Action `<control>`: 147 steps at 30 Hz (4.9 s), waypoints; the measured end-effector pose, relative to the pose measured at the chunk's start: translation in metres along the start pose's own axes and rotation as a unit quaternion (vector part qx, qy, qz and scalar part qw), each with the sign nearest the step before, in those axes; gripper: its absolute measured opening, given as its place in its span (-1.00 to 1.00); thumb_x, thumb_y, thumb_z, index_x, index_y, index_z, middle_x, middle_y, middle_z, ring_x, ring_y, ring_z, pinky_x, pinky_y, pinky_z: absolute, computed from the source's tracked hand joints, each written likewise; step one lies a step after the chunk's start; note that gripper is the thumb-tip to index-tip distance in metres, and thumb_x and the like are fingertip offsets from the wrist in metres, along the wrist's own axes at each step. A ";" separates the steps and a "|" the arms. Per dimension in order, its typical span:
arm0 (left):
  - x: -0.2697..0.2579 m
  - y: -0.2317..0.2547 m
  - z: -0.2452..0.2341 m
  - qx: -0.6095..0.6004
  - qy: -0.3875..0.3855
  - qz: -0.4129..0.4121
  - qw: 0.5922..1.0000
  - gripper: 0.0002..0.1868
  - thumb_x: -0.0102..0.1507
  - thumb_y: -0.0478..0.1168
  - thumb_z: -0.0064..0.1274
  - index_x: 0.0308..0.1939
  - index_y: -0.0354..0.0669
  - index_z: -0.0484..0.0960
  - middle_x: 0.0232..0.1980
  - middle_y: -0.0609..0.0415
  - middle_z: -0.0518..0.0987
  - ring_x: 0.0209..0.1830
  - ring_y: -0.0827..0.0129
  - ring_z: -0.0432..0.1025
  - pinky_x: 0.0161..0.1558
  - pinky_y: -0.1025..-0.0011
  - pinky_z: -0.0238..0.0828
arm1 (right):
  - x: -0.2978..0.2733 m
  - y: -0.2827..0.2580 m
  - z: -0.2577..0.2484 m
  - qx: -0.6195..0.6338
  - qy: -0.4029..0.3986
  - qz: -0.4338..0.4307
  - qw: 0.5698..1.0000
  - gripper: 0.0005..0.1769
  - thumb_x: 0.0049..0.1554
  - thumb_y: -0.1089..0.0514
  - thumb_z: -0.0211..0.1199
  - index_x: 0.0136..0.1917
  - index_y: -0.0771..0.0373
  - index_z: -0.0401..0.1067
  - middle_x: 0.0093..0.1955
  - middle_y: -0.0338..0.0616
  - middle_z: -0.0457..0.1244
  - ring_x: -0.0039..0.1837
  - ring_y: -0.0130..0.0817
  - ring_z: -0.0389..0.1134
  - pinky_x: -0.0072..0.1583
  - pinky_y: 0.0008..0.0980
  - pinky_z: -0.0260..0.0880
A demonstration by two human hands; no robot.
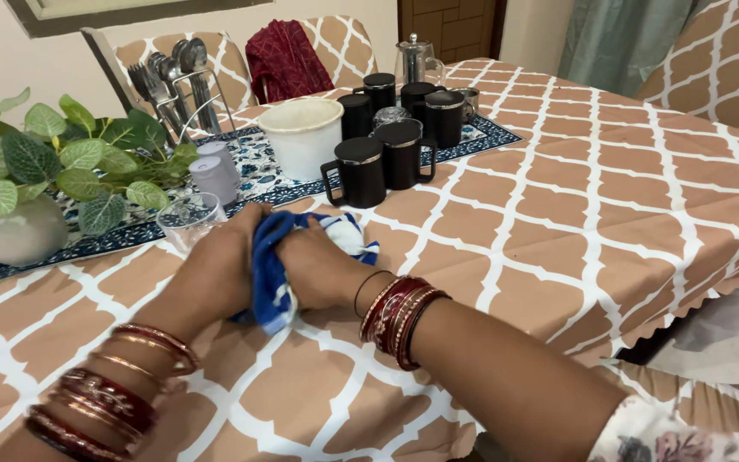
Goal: The person wipes the dining table surface with a blue and white cloth, then wipes a clear glass tumbler. The person also moves a white bowl to a nearby shelf. The table is set with black mugs, a utensil holder, and a potted plant.
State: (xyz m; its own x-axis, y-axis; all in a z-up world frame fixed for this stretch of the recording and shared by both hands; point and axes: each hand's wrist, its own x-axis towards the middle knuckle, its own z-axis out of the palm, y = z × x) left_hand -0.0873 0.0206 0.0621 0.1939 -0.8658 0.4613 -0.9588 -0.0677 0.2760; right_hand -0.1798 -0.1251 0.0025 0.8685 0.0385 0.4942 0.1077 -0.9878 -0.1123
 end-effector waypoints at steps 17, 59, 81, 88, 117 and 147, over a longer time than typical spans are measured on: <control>0.010 -0.007 -0.012 -0.010 -0.091 -0.009 0.996 -0.39 -0.03 -0.15 0.39 0.03 -0.09 0.45 -0.10 -0.14 0.66 -0.04 0.01 0.59 0.00 0.21 0.50 | -0.006 -0.030 -0.025 0.061 0.029 0.034 0.997 -0.65 -0.12 0.13 0.45 -0.05 0.25 0.50 -0.01 0.03 0.37 0.18 0.02 0.34 0.31 0.05 0.17; 0.002 0.023 -0.047 0.082 0.001 -0.280 0.957 -0.22 -0.10 -0.15 0.44 0.16 -0.15 0.42 -0.05 -0.19 0.66 0.02 -0.04 0.58 0.06 0.19 0.56 | 0.002 -0.062 -0.077 -0.038 0.057 0.162 0.984 -0.49 -0.13 0.24 0.43 0.10 0.29 0.38 0.06 0.11 0.33 0.19 0.13 0.34 0.18 0.09 0.33; 0.221 0.152 -0.079 -0.341 0.165 -0.205 0.902 -0.02 -0.15 0.07 0.46 0.15 -0.47 0.38 -0.04 -0.24 0.67 -0.15 0.15 0.67 -0.30 0.35 0.63 | 0.029 0.085 -0.294 0.314 0.101 0.274 0.903 -0.30 -0.16 0.15 0.53 0.22 0.32 0.37 0.05 -0.01 0.41 0.06 -0.28 0.43 0.06 -0.30 0.46; 0.281 0.161 0.068 -0.382 0.076 -0.120 0.913 0.02 -0.08 -0.07 0.48 0.29 -0.39 0.21 0.05 -0.19 0.64 -0.05 0.23 0.62 -0.09 0.45 0.57 | -0.053 0.175 -0.271 0.304 0.138 0.382 0.861 -0.33 -0.22 0.21 0.60 0.14 0.27 0.40 0.01 -0.08 0.43 0.06 -0.37 0.46 0.13 -0.39 0.48; 0.293 0.159 0.245 -0.334 -0.041 -0.172 0.926 -0.11 -0.08 -0.05 0.45 0.20 -0.39 0.40 -0.04 -0.19 0.68 -0.14 0.20 0.66 -0.18 0.31 0.63 | -0.172 0.291 -0.136 0.297 0.215 0.430 0.825 -0.18 -0.32 0.25 0.59 0.22 0.24 0.37 0.12 -0.18 0.38 0.16 -0.37 0.40 0.21 -0.37 0.43; 0.202 -0.029 0.043 0.086 0.223 -0.078 0.968 -0.41 0.12 -0.19 0.24 0.11 -0.50 0.42 0.17 -0.46 0.44 0.16 -0.30 0.37 0.16 -0.02 0.36 | -0.007 0.134 -0.153 -0.094 0.404 0.131 0.900 -0.48 -0.18 0.49 0.06 0.11 0.46 0.34 0.12 0.24 0.24 0.21 0.25 0.23 0.30 0.08 0.26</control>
State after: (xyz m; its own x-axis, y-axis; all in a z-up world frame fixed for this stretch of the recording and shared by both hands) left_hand -0.0297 -0.1737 0.1106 0.3733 -0.5411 0.7535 -0.9234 -0.2950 0.2457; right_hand -0.2450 -0.2804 0.1159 0.2079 -0.2461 0.9467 -0.1990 -0.9582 -0.2054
